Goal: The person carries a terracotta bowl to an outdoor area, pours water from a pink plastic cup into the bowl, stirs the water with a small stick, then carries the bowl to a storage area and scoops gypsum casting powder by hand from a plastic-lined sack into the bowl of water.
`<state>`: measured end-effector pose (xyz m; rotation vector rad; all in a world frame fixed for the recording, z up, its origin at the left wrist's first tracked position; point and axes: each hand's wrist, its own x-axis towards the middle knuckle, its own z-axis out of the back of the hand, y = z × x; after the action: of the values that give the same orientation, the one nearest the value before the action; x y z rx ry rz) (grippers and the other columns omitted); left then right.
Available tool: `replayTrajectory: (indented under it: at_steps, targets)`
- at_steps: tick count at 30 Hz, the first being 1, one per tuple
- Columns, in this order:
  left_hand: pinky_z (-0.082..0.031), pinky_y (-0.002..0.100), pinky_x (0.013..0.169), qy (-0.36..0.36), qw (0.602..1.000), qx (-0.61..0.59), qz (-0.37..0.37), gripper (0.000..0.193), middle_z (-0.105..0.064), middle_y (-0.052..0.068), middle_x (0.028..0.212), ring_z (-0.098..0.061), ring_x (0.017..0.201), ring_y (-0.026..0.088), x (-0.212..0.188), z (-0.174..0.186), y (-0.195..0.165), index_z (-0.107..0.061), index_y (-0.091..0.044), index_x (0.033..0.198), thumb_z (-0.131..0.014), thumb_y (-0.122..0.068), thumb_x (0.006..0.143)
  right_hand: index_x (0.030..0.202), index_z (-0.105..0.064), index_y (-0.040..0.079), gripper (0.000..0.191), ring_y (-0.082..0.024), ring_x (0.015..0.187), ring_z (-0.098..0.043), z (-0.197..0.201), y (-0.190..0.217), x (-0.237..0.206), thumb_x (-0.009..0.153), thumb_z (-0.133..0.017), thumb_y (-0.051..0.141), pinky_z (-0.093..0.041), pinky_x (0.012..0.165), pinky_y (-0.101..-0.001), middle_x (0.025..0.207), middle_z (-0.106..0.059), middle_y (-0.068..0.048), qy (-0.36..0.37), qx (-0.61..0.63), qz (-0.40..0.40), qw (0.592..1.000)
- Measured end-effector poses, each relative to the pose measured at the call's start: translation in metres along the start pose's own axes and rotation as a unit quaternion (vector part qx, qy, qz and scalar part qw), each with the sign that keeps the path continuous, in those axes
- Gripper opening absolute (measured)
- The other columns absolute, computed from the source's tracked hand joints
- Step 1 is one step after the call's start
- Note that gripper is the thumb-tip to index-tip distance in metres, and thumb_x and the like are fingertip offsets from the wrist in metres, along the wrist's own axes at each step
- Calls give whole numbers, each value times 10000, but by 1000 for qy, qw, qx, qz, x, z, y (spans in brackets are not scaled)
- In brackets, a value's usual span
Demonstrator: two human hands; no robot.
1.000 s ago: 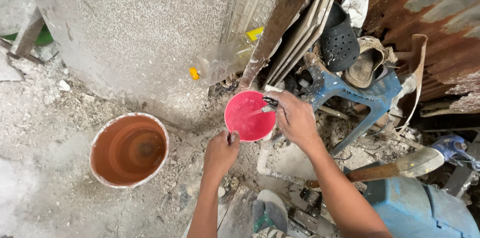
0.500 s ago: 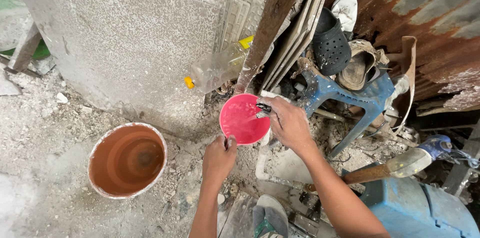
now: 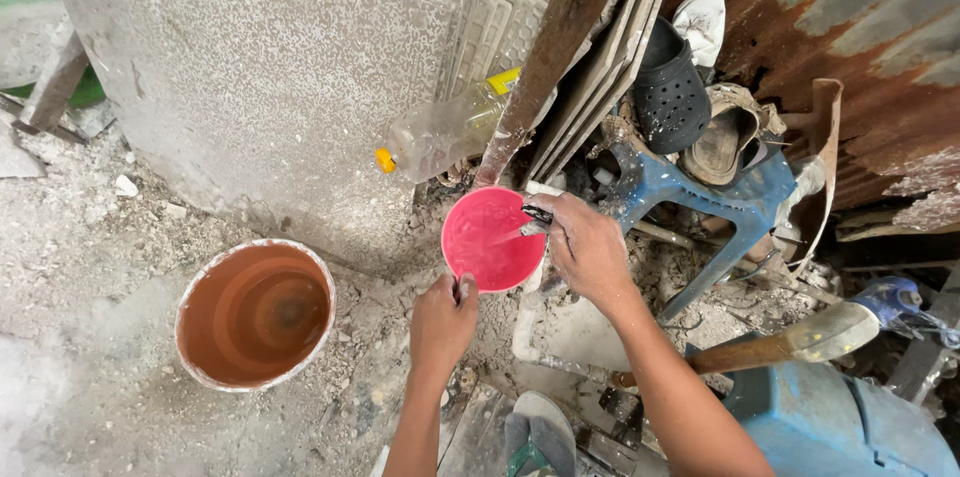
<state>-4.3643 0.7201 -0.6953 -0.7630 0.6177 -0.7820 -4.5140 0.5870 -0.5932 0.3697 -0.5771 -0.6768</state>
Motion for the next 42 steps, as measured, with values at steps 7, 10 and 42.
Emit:
replayTrajectory:
  at_steps: [7,10,42]
  targets:
    - [-510,530,660,-3,1000,-4,2,419,-683,255,716,-675,694,447,-2,-3,2,-645,21,796,-568,-358,958,1201,-676,92,394,-313,676,-634,0,2,1,856,-513,-6,-525,648,-432,897,-634,-130,-5,2,-1,1000]
    - [-518,525,667,4,1000,-4,18,424,-686,257,717,-680,694,444,-2,-4,3,-645,20,790,-571,-364,954,1204,-675,90,400,-319,682,-637,0,1,1,848,-519,-4,-523,648,-436,896,-633,-130,-2,-1,1,1000]
    - [-536,511,644,21,998,10,51,369,-701,226,708,-696,655,408,3,-7,3,-666,1,835,-579,-340,946,1171,-668,62,352,-284,709,-672,-1,-1,2,864,-512,-15,-544,654,-396,1045,-689,-123,-8,14,9,1000]
